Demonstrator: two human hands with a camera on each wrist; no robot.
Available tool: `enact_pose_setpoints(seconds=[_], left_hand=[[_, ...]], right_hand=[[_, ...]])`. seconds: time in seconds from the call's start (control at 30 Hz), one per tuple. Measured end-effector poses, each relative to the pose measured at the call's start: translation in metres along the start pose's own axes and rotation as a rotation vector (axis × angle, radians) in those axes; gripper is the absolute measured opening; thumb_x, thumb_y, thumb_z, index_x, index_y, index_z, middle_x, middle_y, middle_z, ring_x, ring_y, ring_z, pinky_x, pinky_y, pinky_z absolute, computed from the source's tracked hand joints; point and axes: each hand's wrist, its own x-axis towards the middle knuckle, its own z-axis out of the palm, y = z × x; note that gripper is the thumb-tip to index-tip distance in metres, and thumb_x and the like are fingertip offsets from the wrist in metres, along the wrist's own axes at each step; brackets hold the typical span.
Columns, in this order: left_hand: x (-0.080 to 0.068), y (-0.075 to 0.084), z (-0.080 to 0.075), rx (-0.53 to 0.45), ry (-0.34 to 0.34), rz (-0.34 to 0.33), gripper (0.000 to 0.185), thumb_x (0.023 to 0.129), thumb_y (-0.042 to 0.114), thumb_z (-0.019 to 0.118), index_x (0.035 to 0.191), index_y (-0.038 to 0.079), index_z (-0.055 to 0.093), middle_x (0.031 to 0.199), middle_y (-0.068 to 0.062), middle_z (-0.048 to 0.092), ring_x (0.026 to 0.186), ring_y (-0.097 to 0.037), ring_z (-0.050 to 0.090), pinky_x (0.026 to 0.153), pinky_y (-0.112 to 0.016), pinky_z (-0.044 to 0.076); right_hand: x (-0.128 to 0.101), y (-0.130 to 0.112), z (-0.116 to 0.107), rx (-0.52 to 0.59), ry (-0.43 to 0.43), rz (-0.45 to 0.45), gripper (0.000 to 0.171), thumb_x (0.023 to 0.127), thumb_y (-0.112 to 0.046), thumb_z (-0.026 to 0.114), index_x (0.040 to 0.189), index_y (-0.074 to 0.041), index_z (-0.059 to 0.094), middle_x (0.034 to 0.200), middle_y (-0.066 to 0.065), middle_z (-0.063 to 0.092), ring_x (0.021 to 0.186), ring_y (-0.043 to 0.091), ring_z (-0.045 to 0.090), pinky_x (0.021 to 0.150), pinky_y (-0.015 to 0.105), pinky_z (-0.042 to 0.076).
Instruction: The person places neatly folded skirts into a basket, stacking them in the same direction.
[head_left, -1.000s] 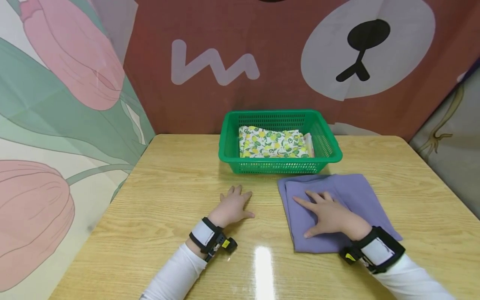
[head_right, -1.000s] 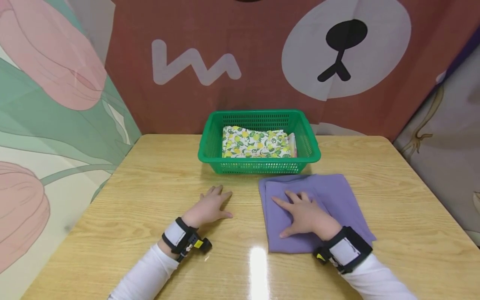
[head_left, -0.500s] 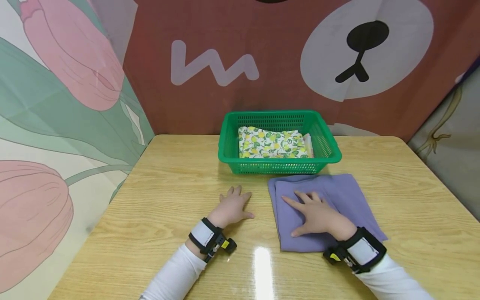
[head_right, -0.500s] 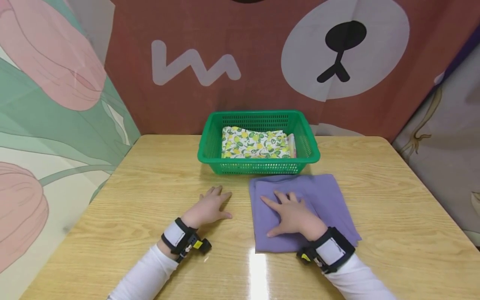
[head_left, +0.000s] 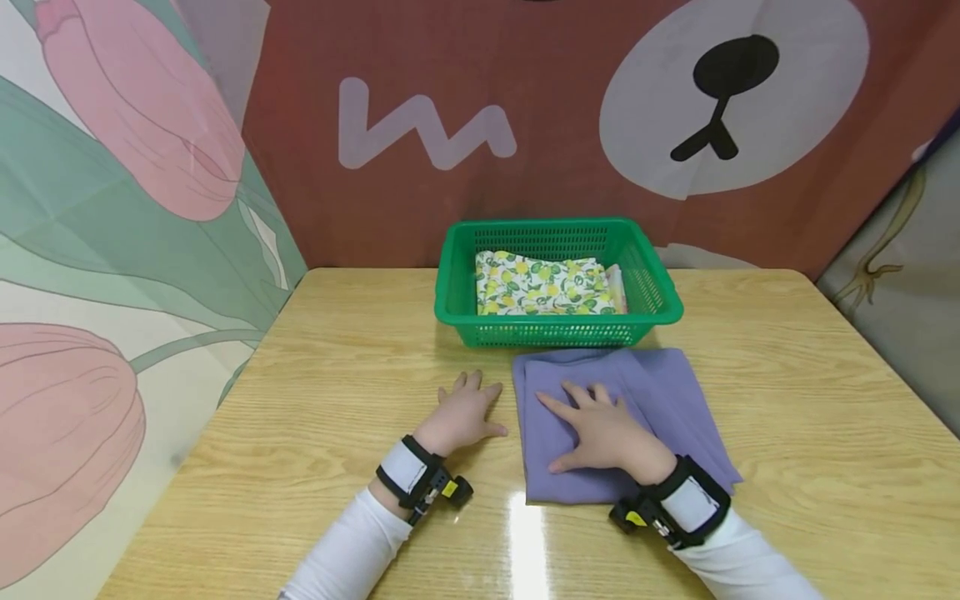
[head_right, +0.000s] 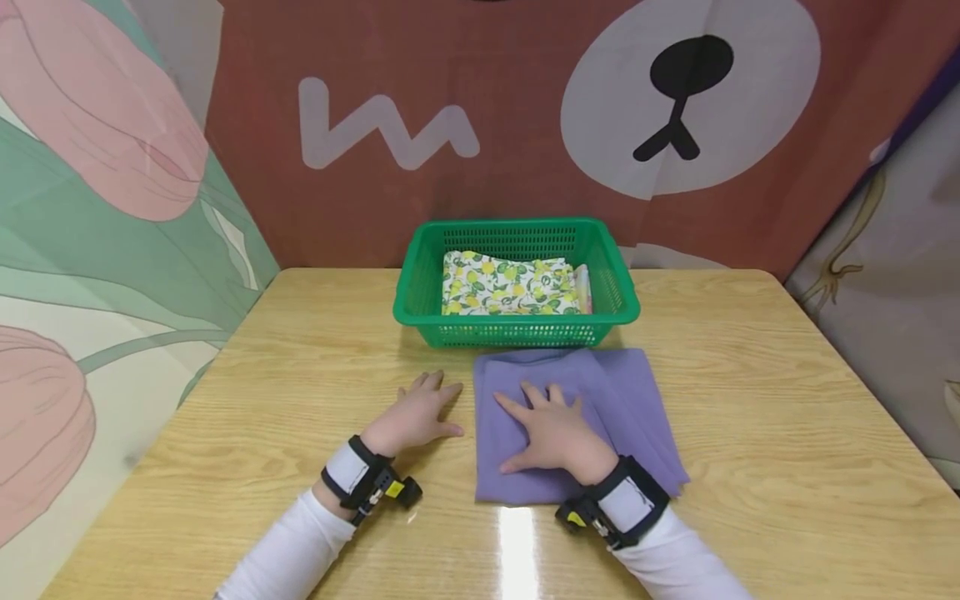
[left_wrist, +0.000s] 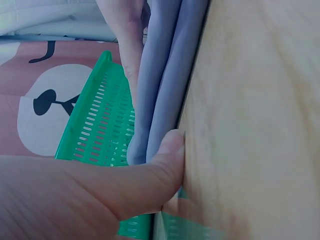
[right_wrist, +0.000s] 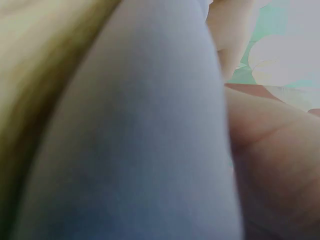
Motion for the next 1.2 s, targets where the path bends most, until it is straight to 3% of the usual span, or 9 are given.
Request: enact_pose_setpoints(seconds=[0.4,0.9,1.07,1.2], left_hand=[[0.003,-0.001,-0.003,0.027,0.007,0.008,0.075,0.081,0.044,0.069,0.142,0.009,0.044,0.148,-0.027,0.030,0.136,-0.050,0.026,0.098,-0.074,0.024],[0.004,0.002,-0.003,0.051,0.005,0.012,0.069,0.082,0.040,0.070,0.140,0.010,0.046,0.147,-0.027,0.032,0.135,-0.051,0.027,0.097,-0.074,0.026],[0.003,0.001,0.000,0.025,0.014,0.016,0.069,0.082,0.038,0.071,0.140,0.010,0.047,0.147,-0.027,0.032,0.134,-0.051,0.027,0.097,-0.075,0.025],[0.002,-0.001,0.002,0.008,0.022,0.011,0.070,0.081,0.038,0.072,0.140,0.010,0.046,0.147,-0.027,0.033,0.135,-0.051,0.027,0.096,-0.075,0.025]], right_hand=[[0.008,-0.016,-0.001,-0.009,0.013,-0.025,0.094,0.068,-0.057,0.076,0.146,-0.023,0.038,0.149,0.021,0.033,0.129,0.049,0.029,0.090,0.080,0.023],[0.016,-0.024,0.005,0.048,-0.001,0.017,0.090,0.072,-0.056,0.074,0.147,-0.023,0.037,0.151,0.022,0.028,0.130,0.051,0.024,0.091,0.083,0.016],[0.015,-0.021,0.002,0.082,-0.039,-0.004,0.073,0.085,-0.054,0.061,0.146,-0.023,0.037,0.152,0.022,0.026,0.133,0.052,0.021,0.093,0.081,0.015],[0.011,-0.012,-0.009,0.233,-0.093,-0.057,0.056,0.096,-0.047,0.046,0.143,-0.016,0.044,0.151,0.023,0.027,0.135,0.050,0.020,0.100,0.075,0.018]])
